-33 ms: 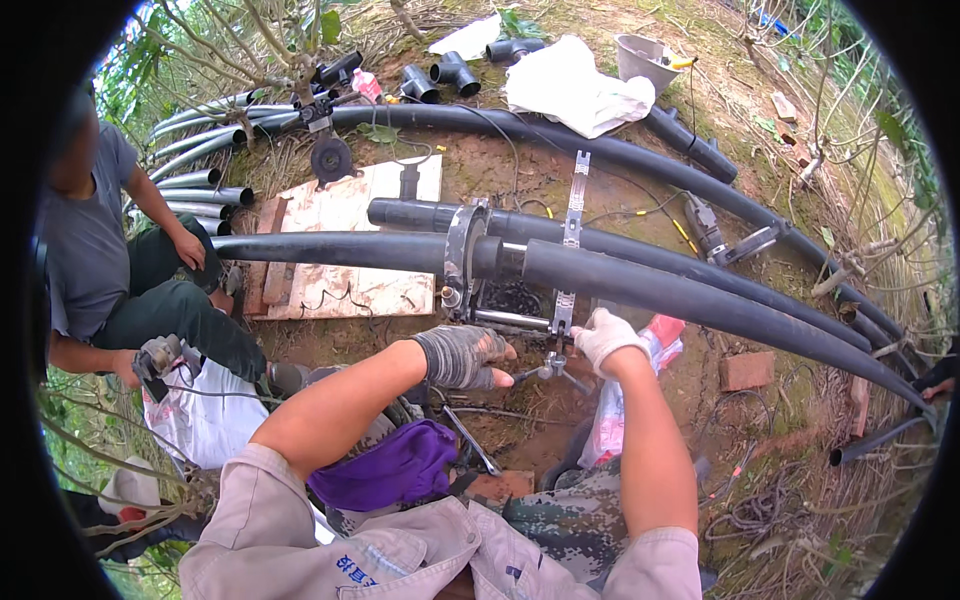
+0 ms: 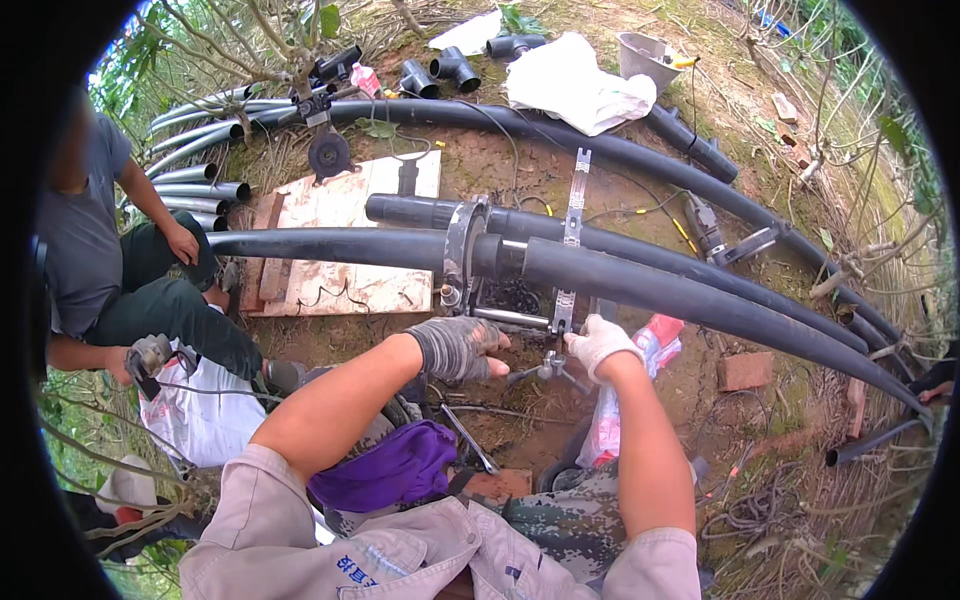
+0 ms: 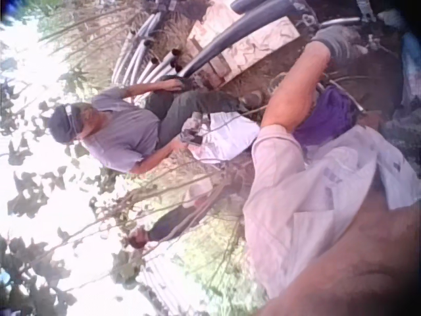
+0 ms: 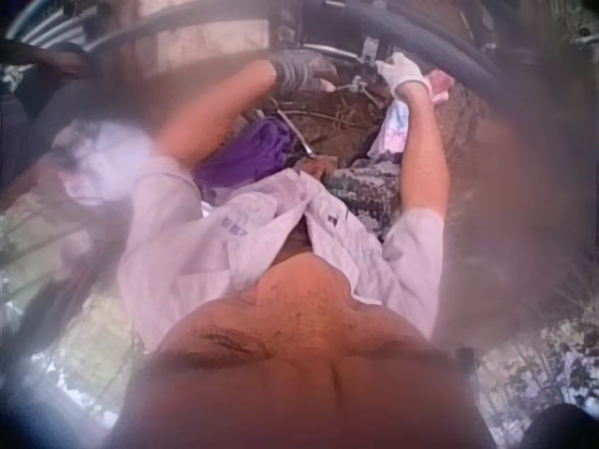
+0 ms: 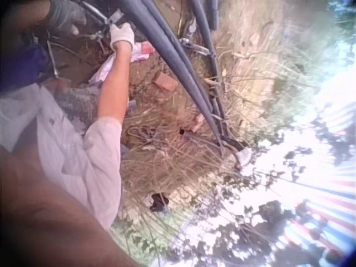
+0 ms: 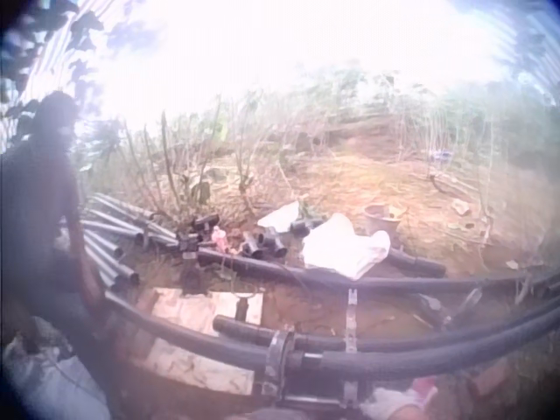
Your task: The person assembles black pipes using a metal clamping tool and a wrench. They position the pipes, tighten the clamps, and adjust the assembly with assistance from another worker.
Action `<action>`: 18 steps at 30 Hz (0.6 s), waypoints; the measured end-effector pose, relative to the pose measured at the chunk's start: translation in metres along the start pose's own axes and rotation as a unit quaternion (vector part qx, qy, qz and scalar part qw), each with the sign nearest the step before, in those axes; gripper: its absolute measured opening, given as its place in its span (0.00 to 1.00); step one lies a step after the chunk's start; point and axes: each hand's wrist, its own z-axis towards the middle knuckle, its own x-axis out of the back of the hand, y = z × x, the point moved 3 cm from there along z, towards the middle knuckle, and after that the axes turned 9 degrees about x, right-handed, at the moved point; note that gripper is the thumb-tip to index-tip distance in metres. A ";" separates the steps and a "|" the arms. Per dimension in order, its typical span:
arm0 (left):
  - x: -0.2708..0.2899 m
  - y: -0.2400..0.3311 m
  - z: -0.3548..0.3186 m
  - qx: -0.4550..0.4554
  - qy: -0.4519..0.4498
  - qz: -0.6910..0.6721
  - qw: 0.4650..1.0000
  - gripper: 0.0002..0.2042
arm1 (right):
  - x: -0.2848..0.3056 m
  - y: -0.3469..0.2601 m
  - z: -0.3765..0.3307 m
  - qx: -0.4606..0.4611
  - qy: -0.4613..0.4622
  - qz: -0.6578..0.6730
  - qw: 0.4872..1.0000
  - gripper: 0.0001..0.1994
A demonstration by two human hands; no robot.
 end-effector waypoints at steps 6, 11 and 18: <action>0.041 -0.036 0.008 0.026 0.087 -0.079 0.993 0.29 | -0.032 0.017 -0.001 -0.037 -0.109 -0.053 0.992 0.28; 0.022 -0.039 0.021 0.040 0.019 -0.027 0.999 0.29 | -0.027 0.038 0.000 -0.136 -0.128 0.077 0.979 0.23; 0.002 -0.039 0.053 0.090 0.045 -0.170 0.980 0.42 | -0.025 0.015 0.021 -0.086 -0.084 0.202 0.972 0.17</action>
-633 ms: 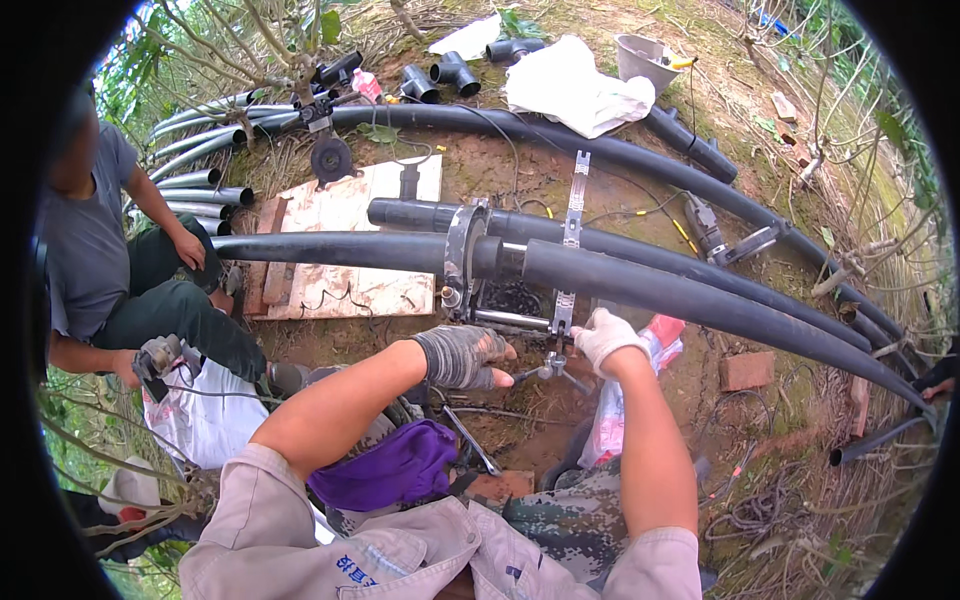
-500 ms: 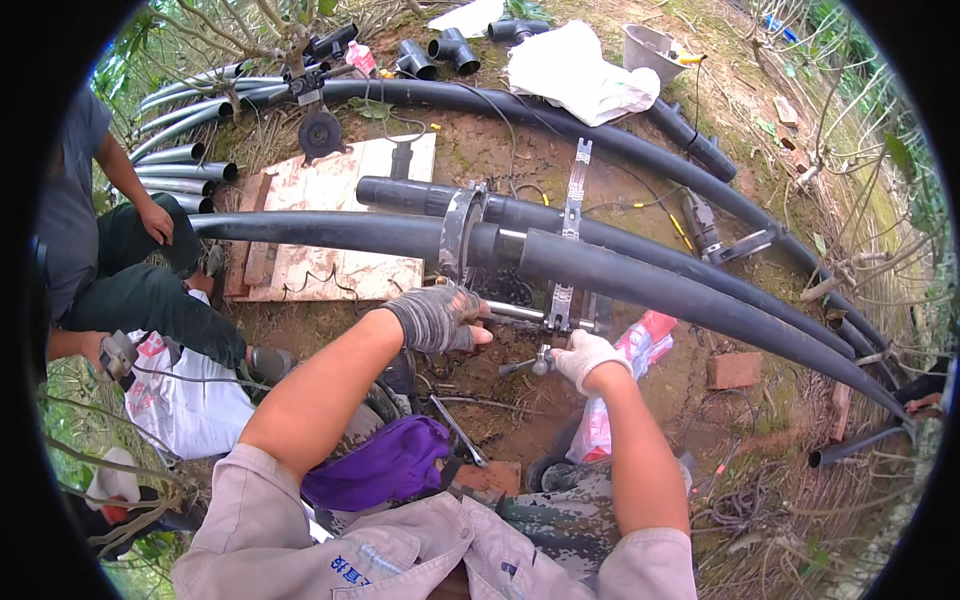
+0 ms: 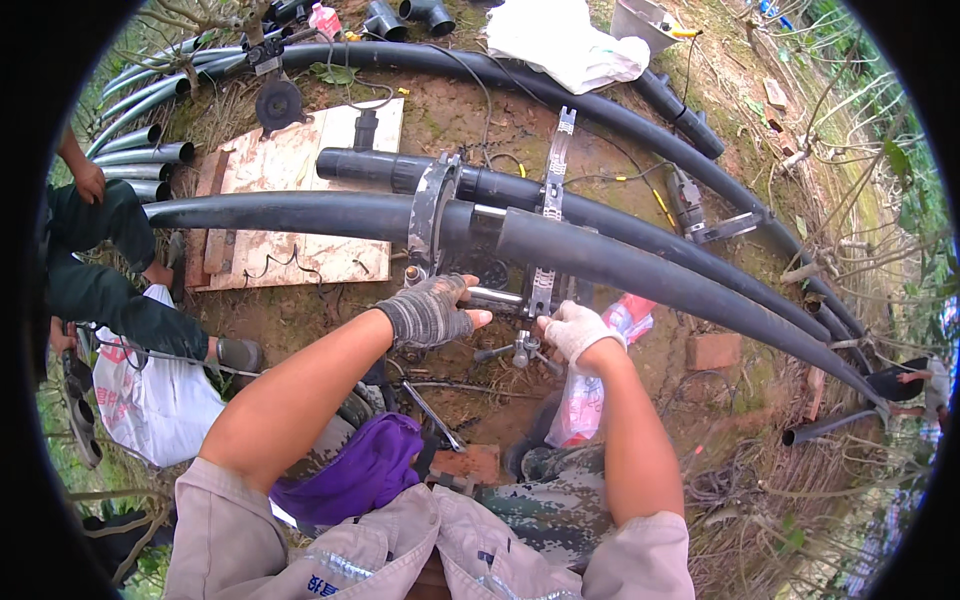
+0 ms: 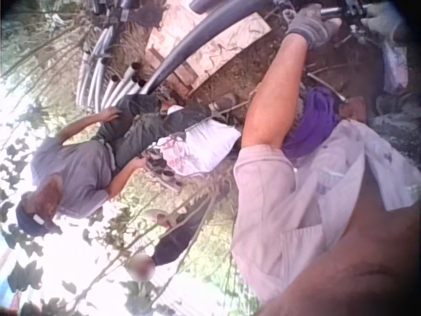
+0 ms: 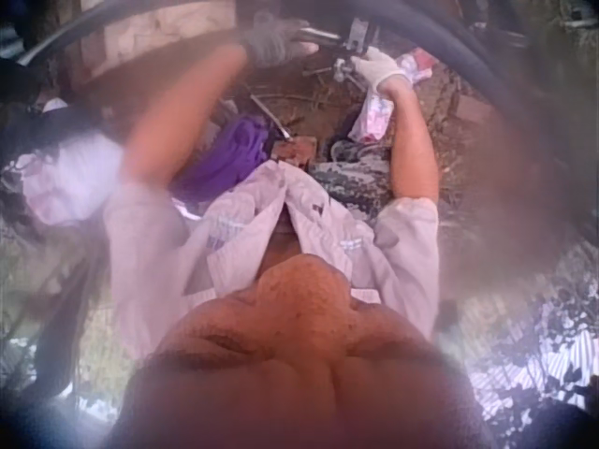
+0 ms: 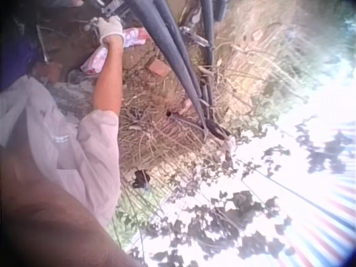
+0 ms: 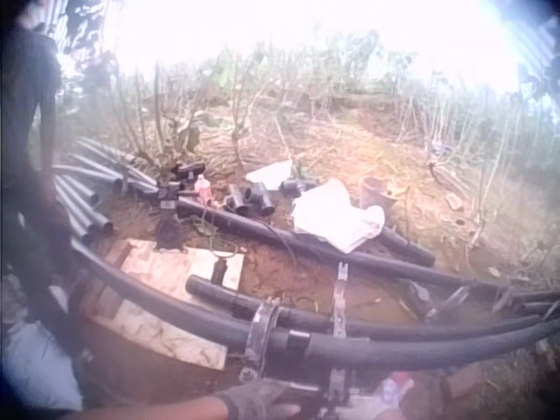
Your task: The person assembles black pipes using a metal clamping tool and a wrench. They position the pipes, tighten the clamps, and adjust the assembly with assistance from another worker.
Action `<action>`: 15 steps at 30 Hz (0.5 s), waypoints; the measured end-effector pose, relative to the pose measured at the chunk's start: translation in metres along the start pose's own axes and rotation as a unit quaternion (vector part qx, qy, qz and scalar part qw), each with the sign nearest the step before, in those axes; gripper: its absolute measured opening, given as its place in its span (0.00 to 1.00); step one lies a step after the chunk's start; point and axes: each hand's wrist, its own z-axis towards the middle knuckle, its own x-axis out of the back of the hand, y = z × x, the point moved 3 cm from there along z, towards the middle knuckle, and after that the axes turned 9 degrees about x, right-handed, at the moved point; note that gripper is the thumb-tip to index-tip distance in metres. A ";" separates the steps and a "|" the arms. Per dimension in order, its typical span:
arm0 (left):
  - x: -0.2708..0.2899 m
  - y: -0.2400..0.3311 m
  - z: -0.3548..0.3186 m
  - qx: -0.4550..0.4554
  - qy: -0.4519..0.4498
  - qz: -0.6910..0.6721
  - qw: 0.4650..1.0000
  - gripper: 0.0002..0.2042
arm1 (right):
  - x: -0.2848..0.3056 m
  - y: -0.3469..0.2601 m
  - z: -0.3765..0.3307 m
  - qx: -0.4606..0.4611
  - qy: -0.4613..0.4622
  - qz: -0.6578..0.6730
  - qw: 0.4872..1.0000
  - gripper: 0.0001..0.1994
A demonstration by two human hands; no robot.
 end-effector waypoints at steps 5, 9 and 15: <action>-0.020 0.031 0.069 0.112 0.115 -0.116 0.980 0.53 | 0.091 -0.024 0.022 0.030 0.122 0.202 0.971 0.15; -0.047 0.023 0.136 0.130 0.237 -0.307 0.913 0.56 | 0.138 -0.050 0.065 0.028 0.170 0.108 0.979 0.14; -0.066 -0.005 0.197 -0.010 0.327 -0.473 0.818 0.40 | 0.168 -0.025 0.199 0.089 0.219 0.116 0.965 0.14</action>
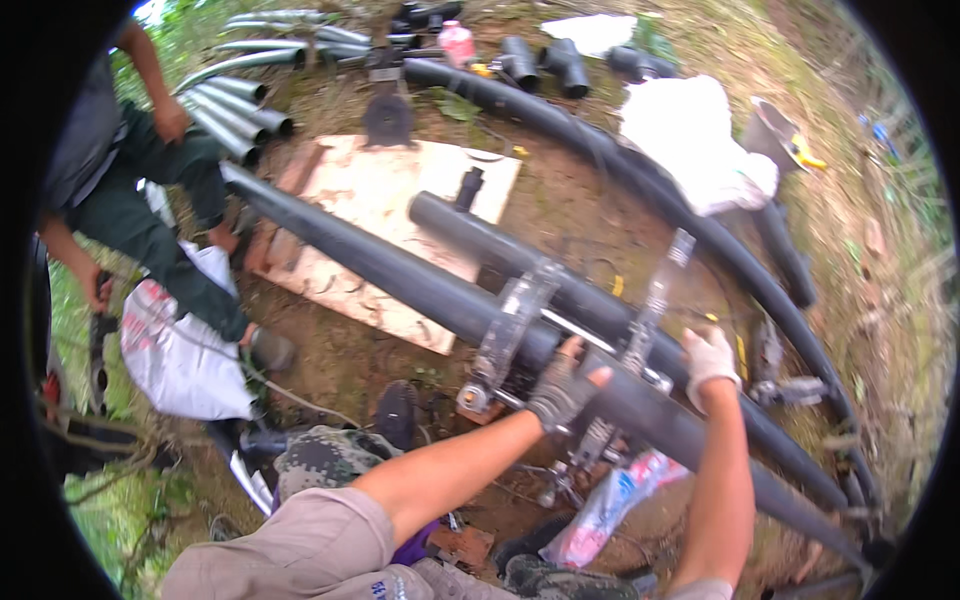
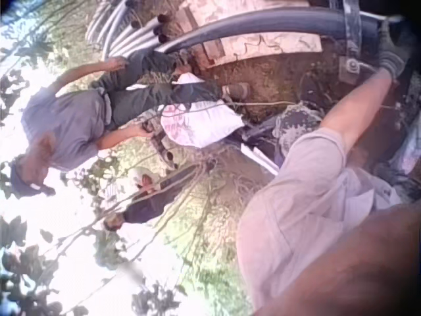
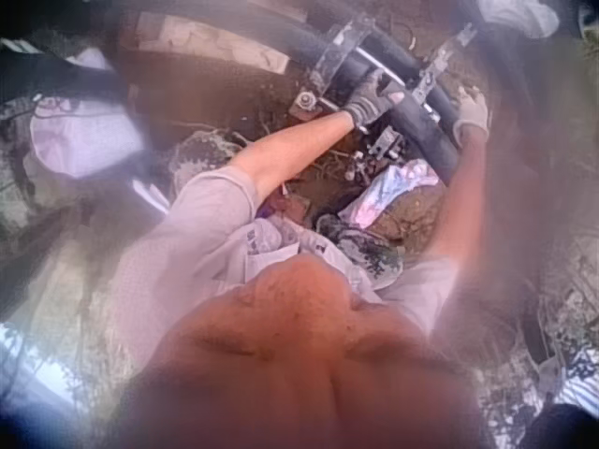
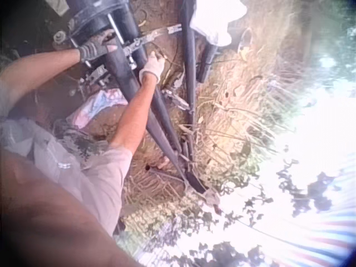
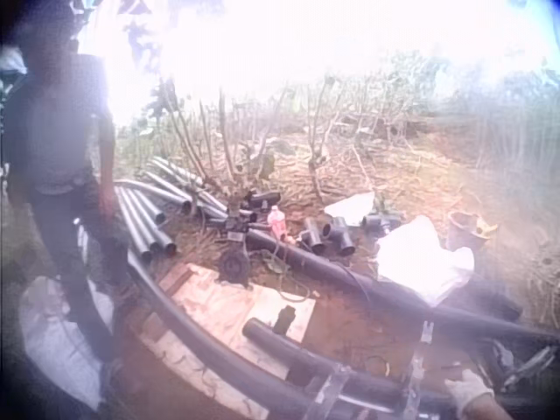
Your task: The person assembles black pipes using a metal clamping tool and a wrench. They position the pipes, tighten the clamps, and adjust the assembly with assistance from another worker.
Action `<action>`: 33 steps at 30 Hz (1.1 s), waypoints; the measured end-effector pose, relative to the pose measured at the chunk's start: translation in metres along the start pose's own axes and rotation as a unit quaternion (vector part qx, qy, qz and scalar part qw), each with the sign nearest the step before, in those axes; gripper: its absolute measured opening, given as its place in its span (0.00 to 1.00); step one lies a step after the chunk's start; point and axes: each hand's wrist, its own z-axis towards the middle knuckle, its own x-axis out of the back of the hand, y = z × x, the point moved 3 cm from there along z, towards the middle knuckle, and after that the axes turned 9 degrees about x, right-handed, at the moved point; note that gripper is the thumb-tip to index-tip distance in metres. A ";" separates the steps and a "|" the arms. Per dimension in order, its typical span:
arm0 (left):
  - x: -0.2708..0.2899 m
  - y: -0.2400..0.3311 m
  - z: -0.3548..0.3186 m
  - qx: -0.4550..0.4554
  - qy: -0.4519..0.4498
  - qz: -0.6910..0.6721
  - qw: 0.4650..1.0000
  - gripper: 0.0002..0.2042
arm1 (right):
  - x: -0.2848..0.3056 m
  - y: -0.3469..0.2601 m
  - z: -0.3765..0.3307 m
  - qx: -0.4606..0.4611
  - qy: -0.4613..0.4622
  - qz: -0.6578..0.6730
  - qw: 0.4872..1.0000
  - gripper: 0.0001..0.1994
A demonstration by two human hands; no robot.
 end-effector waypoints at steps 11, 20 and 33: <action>-0.004 -0.003 -0.004 -0.031 -0.048 0.004 0.998 0.35 | -0.045 0.091 0.224 0.006 0.130 0.039 0.991 0.35; -0.021 0.029 -0.005 0.094 -0.020 0.054 0.994 0.32 | -0.063 0.085 0.253 -0.056 0.059 0.108 0.991 0.12; -0.012 0.029 -0.013 0.011 -0.021 0.084 0.996 0.31 | -0.074 0.053 0.246 -0.033 0.117 0.156 0.980 0.08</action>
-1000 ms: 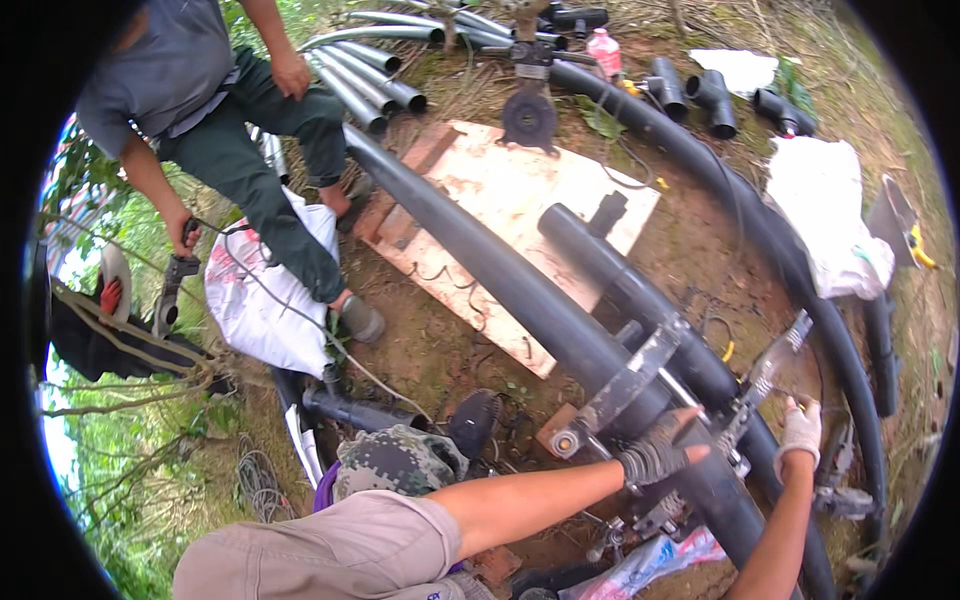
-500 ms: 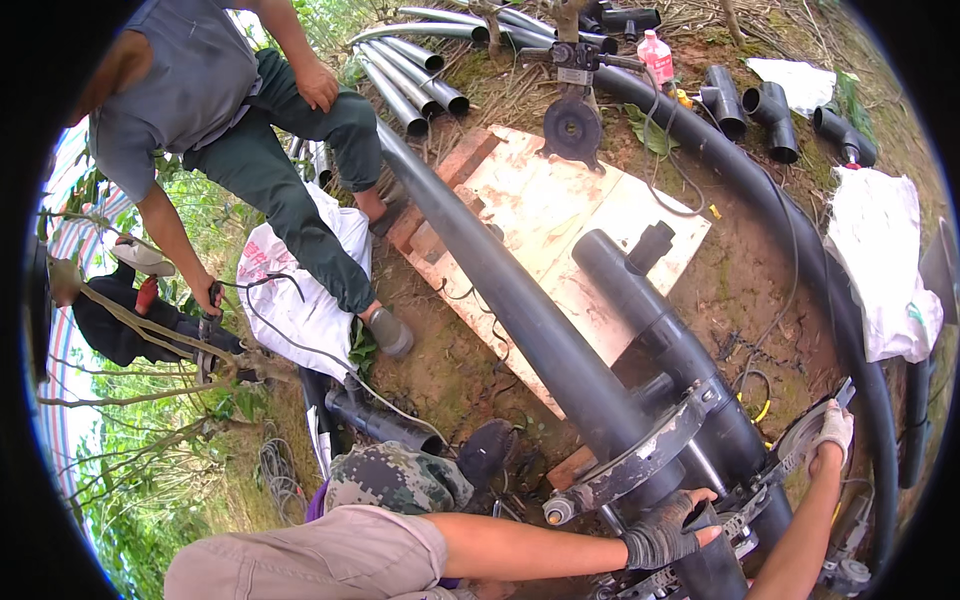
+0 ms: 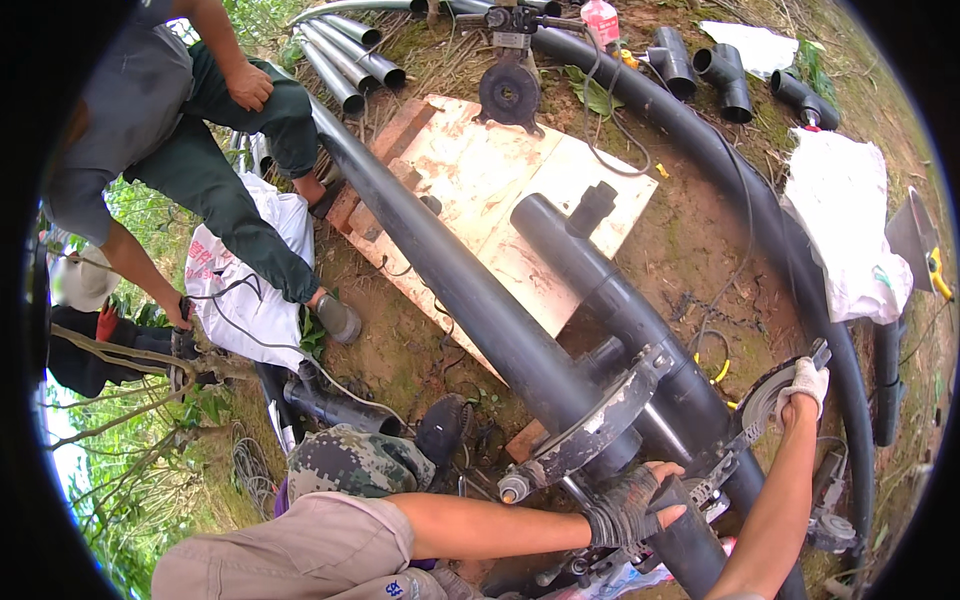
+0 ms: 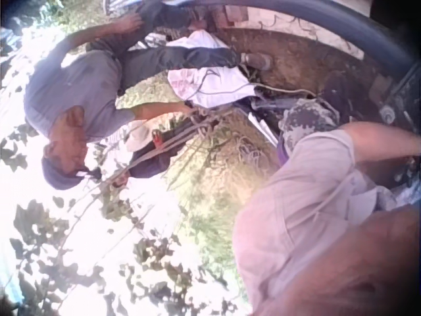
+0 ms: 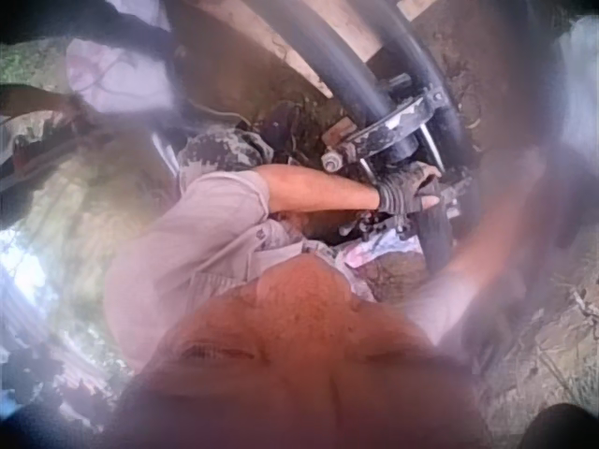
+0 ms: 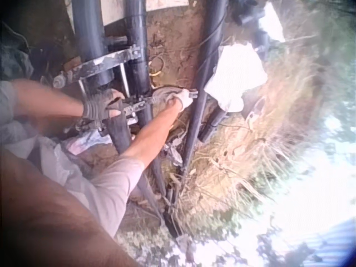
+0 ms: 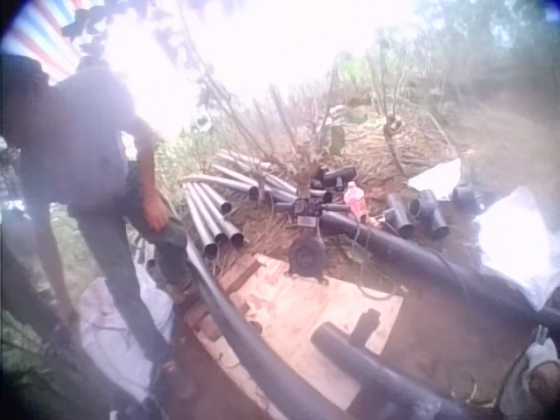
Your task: The person assembles black pipes using a metal clamping tool and a wrench. They position the pipes, tighten the clamps, and adjust the assembly with assistance from another worker.
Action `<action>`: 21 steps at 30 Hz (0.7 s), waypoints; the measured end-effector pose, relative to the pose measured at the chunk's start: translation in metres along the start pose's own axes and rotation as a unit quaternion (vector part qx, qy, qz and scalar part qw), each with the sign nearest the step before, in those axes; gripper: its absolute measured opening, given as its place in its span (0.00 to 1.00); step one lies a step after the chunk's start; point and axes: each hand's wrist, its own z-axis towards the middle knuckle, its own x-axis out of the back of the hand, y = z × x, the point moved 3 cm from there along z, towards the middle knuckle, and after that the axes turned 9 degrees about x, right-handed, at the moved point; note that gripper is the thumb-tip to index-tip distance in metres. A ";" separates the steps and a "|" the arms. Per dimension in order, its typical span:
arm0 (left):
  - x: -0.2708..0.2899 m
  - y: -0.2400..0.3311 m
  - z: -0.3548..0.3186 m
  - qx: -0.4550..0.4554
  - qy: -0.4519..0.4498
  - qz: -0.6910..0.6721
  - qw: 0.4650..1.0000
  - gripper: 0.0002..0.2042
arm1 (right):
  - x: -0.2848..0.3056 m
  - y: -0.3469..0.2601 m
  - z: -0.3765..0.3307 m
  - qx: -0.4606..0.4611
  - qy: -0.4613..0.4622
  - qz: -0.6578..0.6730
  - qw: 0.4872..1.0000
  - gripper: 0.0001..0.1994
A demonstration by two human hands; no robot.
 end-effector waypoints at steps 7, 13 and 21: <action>-0.008 0.005 0.009 0.027 0.022 -0.021 0.999 0.35 | 0.028 -0.117 -0.124 0.202 0.071 -0.096 0.972 0.24; -0.025 -0.005 0.011 0.073 -0.004 -0.030 0.997 0.36 | 0.077 -0.137 -0.278 0.393 0.095 -0.060 0.913 0.29; -0.010 -0.014 0.017 0.120 -0.043 -0.200 0.972 0.36 | 0.094 -0.078 -0.437 0.427 0.035 -0.193 0.882 0.26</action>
